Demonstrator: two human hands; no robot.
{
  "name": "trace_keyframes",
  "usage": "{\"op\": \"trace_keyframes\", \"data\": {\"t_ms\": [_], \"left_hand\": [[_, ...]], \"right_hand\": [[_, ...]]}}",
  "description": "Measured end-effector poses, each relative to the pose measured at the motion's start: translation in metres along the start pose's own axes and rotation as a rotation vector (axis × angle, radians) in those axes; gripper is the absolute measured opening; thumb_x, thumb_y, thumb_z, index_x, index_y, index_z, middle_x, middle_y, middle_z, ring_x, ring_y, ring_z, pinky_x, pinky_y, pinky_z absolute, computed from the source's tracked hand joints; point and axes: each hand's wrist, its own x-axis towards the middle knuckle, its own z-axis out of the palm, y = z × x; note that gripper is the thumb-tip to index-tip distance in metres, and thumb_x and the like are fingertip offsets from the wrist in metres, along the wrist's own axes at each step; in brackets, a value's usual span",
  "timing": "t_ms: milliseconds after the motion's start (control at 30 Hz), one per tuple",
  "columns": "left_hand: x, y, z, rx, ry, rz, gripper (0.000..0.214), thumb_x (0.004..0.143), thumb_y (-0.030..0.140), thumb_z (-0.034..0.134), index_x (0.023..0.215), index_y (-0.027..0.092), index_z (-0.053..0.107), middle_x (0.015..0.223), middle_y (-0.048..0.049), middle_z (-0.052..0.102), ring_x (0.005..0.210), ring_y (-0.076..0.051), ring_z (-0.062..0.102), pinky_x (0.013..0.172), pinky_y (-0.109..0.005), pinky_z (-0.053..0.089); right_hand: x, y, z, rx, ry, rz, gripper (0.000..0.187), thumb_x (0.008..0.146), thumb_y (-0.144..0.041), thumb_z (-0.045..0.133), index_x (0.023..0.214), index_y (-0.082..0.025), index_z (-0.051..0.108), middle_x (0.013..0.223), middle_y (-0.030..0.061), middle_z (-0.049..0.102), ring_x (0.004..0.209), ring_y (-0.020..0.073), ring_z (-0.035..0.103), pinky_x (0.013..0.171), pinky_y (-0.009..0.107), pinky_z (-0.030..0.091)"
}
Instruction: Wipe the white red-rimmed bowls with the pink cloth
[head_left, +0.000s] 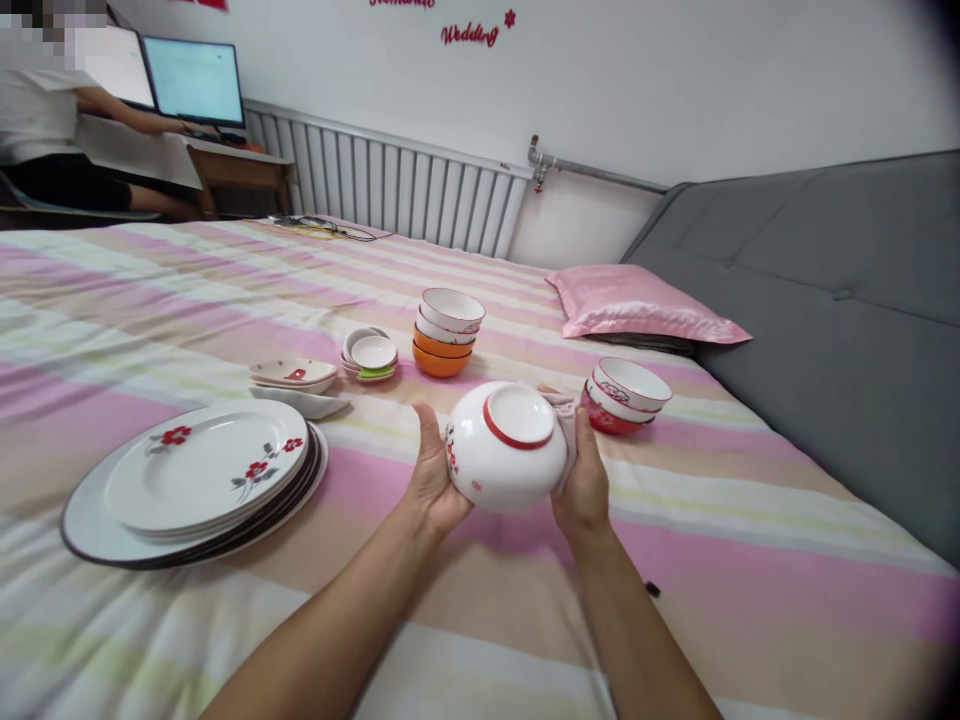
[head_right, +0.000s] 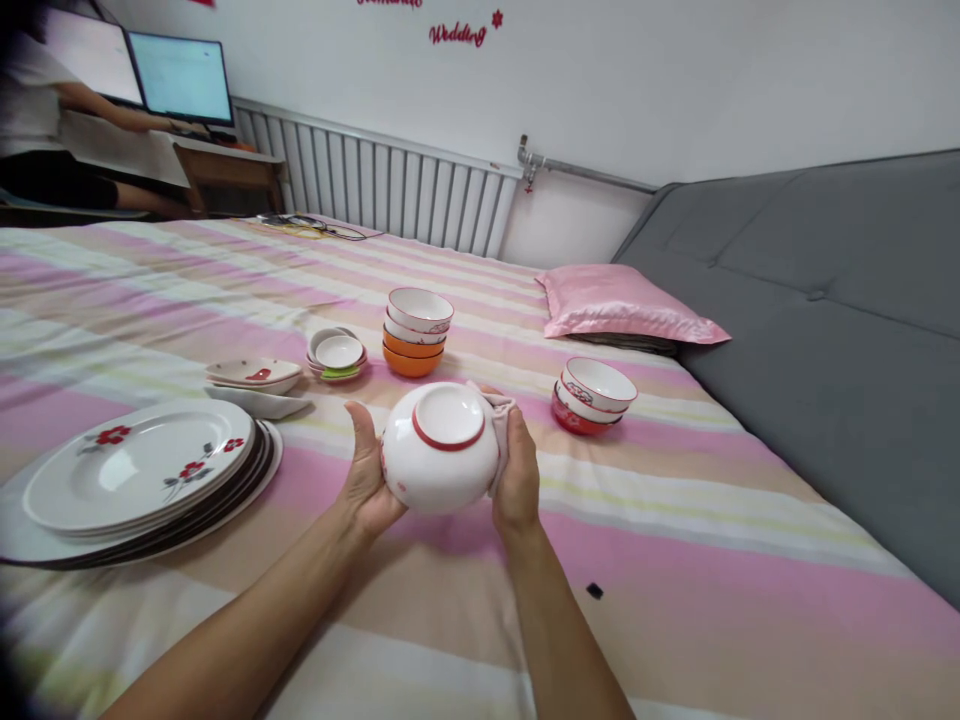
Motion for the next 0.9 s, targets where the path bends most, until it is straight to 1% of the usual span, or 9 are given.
{"op": "trace_keyframes", "data": {"t_ms": [133, 233, 300, 367, 467, 567, 633, 733, 900], "left_hand": [[0.001, 0.004, 0.001, -0.07, 0.074, 0.025, 0.091, 0.078, 0.077, 0.03, 0.142, 0.012, 0.032, 0.132, -0.0187, 0.054, 0.128, -0.032, 0.044, 0.11, -0.05, 0.026], [0.002, 0.003, 0.003, -0.088, 0.11, 0.06, 0.085, 0.081, 0.074, 0.03, 0.141, 0.015, 0.034, 0.133, -0.0159, 0.055, 0.129, -0.03, 0.045, 0.111, -0.048, 0.026], [0.003, 0.003, 0.005, -0.096, 0.132, 0.076, 0.08, 0.083, 0.071, 0.028, 0.141, 0.017, 0.036, 0.132, -0.0135, 0.056, 0.129, -0.028, 0.045, 0.112, -0.046, 0.026], [0.003, 0.002, 0.006, -0.108, 0.155, 0.09, 0.076, 0.085, 0.069, 0.026, 0.14, 0.019, 0.037, 0.13, -0.0114, 0.058, 0.128, -0.025, 0.046, 0.112, -0.043, 0.027], [0.003, 0.003, 0.006, -0.114, 0.152, 0.094, 0.073, 0.086, 0.067, 0.025, 0.139, 0.019, 0.039, 0.13, -0.0108, 0.058, 0.127, -0.023, 0.048, 0.112, -0.04, 0.029], [0.003, 0.002, 0.007, -0.103, 0.138, 0.079, 0.076, 0.085, 0.068, 0.024, 0.138, 0.017, 0.041, 0.13, -0.0127, 0.058, 0.127, -0.025, 0.048, 0.11, -0.041, 0.032], [0.003, 0.002, 0.008, -0.097, 0.15, 0.074, 0.078, 0.085, 0.069, 0.023, 0.137, 0.015, 0.042, 0.129, -0.0143, 0.058, 0.126, -0.026, 0.048, 0.11, -0.041, 0.033], [0.003, 0.0, 0.009, -0.069, 0.191, 0.089, 0.081, 0.085, 0.069, 0.02, 0.136, 0.011, 0.044, 0.127, -0.016, 0.059, 0.125, -0.025, 0.05, 0.109, -0.039, 0.034], [0.003, -0.007, 0.009, 0.046, 0.253, 0.102, 0.077, 0.085, 0.067, 0.026, 0.13, 0.008, 0.05, 0.122, -0.0155, 0.062, 0.119, -0.023, 0.055, 0.106, -0.032, 0.039]], "right_hand": [[-0.008, 0.009, 0.009, -0.184, 0.034, -0.22, 0.047, 0.095, -0.048, 0.028, 0.123, -0.02, 0.051, 0.131, 0.009, 0.054, 0.124, 0.022, 0.048, 0.106, 0.043, 0.035], [-0.015, 0.011, 0.012, -0.365, 0.035, -0.374, 0.049, 0.095, -0.048, 0.025, 0.13, -0.019, 0.043, 0.137, 0.012, 0.047, 0.127, 0.0232, 0.045, 0.105, 0.044, 0.036], [-0.019, 0.013, 0.012, -0.481, 0.026, -0.445, 0.052, 0.094, -0.05, 0.028, 0.136, -0.02, 0.036, 0.141, 0.0134, 0.041, 0.129, 0.025, 0.042, 0.104, 0.046, 0.037], [-0.022, 0.014, 0.011, -0.598, 0.014, -0.526, 0.057, 0.092, -0.052, 0.034, 0.14, -0.021, 0.03, 0.146, 0.0136, 0.034, 0.134, 0.0275, 0.035, 0.105, 0.05, 0.035], [-0.024, 0.015, 0.011, -0.795, 0.011, -0.705, 0.058, 0.09, -0.052, 0.039, 0.14, -0.022, 0.031, 0.148, 0.0137, 0.03, 0.137, 0.0312, 0.027, 0.108, 0.057, 0.028], [-0.024, 0.014, 0.012, -0.976, 0.016, -0.854, 0.057, 0.089, -0.049, 0.042, 0.138, -0.021, 0.032, 0.146, 0.0153, 0.031, 0.136, 0.0335, 0.029, 0.106, 0.061, 0.027], [-0.024, 0.013, 0.014, -1.07, 0.009, -0.914, 0.056, 0.089, -0.047, 0.045, 0.137, -0.02, 0.034, 0.145, 0.0161, 0.033, 0.136, 0.0344, 0.029, 0.106, 0.061, 0.028], [-0.024, 0.014, 0.017, -1.17, -0.011, -0.958, 0.053, 0.088, -0.043, 0.049, 0.135, -0.021, 0.038, 0.144, 0.0151, 0.036, 0.135, 0.0341, 0.03, 0.106, 0.06, 0.029], [-0.025, 0.017, 0.017, -1.237, -0.067, -0.926, 0.05, 0.087, -0.04, 0.052, 0.133, -0.023, 0.041, 0.141, 0.0127, 0.041, 0.134, 0.0321, 0.033, 0.107, 0.06, 0.028]]}}
